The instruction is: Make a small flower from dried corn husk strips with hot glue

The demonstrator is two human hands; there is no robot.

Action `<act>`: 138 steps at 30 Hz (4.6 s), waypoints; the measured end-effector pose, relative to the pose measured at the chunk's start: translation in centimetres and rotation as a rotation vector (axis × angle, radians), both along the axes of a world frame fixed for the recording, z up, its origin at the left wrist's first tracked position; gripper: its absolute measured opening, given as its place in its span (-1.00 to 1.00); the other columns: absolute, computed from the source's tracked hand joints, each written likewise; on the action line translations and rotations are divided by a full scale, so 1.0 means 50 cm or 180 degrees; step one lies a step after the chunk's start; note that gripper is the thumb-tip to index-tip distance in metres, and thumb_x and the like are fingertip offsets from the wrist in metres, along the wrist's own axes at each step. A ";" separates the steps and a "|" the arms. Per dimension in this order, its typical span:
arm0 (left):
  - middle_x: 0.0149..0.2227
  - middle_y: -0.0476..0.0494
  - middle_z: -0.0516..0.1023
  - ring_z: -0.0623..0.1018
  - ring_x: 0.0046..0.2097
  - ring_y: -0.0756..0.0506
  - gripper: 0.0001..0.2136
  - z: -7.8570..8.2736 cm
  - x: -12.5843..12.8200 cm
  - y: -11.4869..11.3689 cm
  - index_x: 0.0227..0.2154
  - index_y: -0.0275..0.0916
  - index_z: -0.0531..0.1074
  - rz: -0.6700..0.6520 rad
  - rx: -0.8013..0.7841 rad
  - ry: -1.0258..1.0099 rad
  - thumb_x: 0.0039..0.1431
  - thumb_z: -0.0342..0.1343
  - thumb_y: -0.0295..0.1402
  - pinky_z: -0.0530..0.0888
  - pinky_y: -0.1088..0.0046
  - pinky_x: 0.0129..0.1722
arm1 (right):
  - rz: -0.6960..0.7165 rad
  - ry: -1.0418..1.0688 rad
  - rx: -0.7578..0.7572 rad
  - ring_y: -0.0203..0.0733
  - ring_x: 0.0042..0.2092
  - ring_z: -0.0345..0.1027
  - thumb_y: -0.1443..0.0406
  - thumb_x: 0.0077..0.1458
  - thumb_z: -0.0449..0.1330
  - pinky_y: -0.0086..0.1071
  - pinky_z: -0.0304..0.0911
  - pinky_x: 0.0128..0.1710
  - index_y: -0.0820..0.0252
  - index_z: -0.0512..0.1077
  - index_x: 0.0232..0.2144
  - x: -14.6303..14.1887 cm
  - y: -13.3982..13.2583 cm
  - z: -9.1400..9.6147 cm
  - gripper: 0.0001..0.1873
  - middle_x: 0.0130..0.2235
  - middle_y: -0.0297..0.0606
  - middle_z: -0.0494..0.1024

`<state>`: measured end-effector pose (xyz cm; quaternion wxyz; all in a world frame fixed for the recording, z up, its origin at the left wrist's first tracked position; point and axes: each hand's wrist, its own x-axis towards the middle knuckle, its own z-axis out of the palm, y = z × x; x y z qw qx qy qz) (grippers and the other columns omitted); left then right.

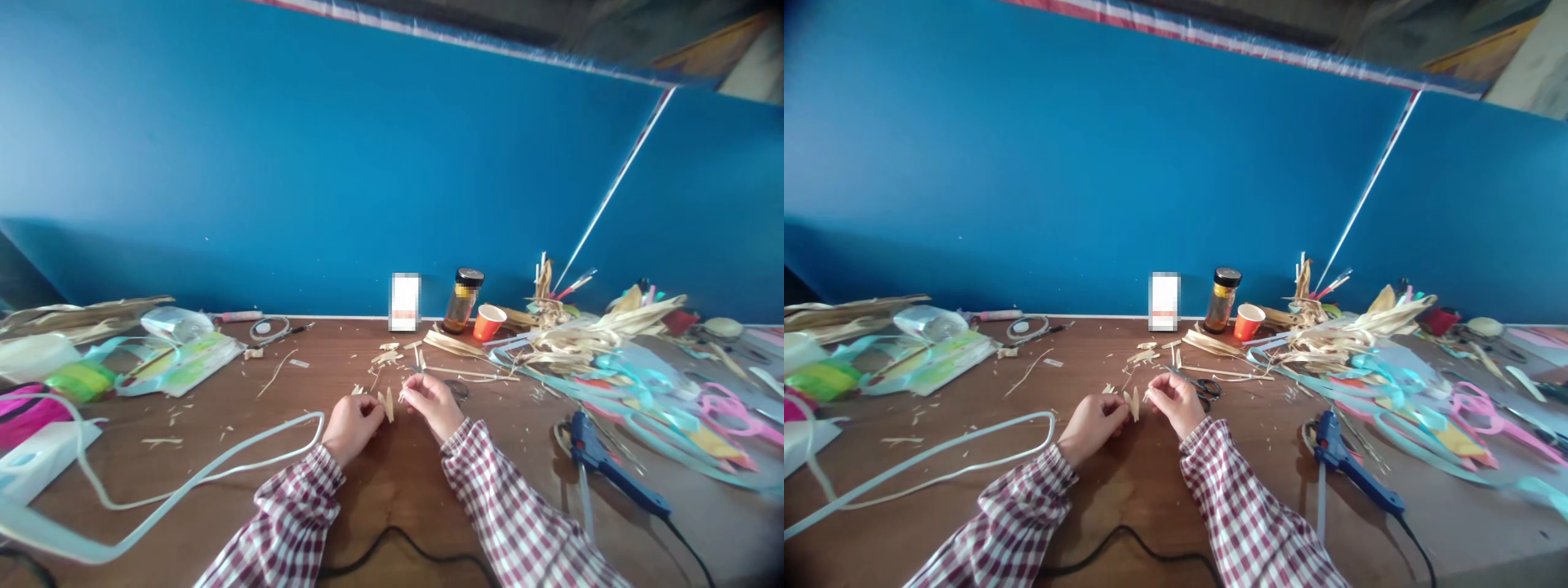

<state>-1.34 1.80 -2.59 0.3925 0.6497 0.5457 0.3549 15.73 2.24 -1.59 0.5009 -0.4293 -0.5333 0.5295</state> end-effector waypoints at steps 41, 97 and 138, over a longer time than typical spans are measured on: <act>-0.42 -0.20 0.56 0.50 -0.48 0.05 -0.76 0.039 0.025 -0.035 -0.35 -0.35 0.44 -0.0140 -0.1820 -0.2438 -0.08 0.25 -0.32 0.49 0.59 -0.47 | -0.0376 0.0345 -0.0086 -0.32 -0.48 0.34 0.17 -0.13 0.28 -0.42 0.27 -0.42 0.23 0.45 -0.48 -0.008 0.009 -0.028 -0.77 -0.54 -0.35 0.48; -0.55 -0.13 0.53 0.48 -0.54 0.05 -0.83 0.037 0.039 -0.037 -0.54 -0.36 0.45 0.0301 -0.1657 -0.1541 -0.22 0.30 -0.40 0.47 0.59 -0.52 | 0.0554 -0.1475 0.1240 -0.21 -0.23 0.40 0.41 -0.02 0.15 -0.34 0.30 -0.23 0.19 0.45 -0.51 0.019 0.000 0.037 -0.90 -0.28 -0.24 0.53; -0.54 -0.10 0.51 0.44 -0.56 0.11 -0.77 0.044 0.034 -0.038 -0.53 -0.37 0.47 0.0332 -0.1568 -0.2203 -0.20 0.31 -0.30 0.42 0.67 -0.57 | 0.0285 -0.0461 0.0082 -0.27 -0.38 0.41 0.37 -0.12 0.21 -0.34 0.31 -0.32 0.17 0.27 -0.22 -0.010 -0.010 0.012 -0.66 -0.42 -0.36 0.47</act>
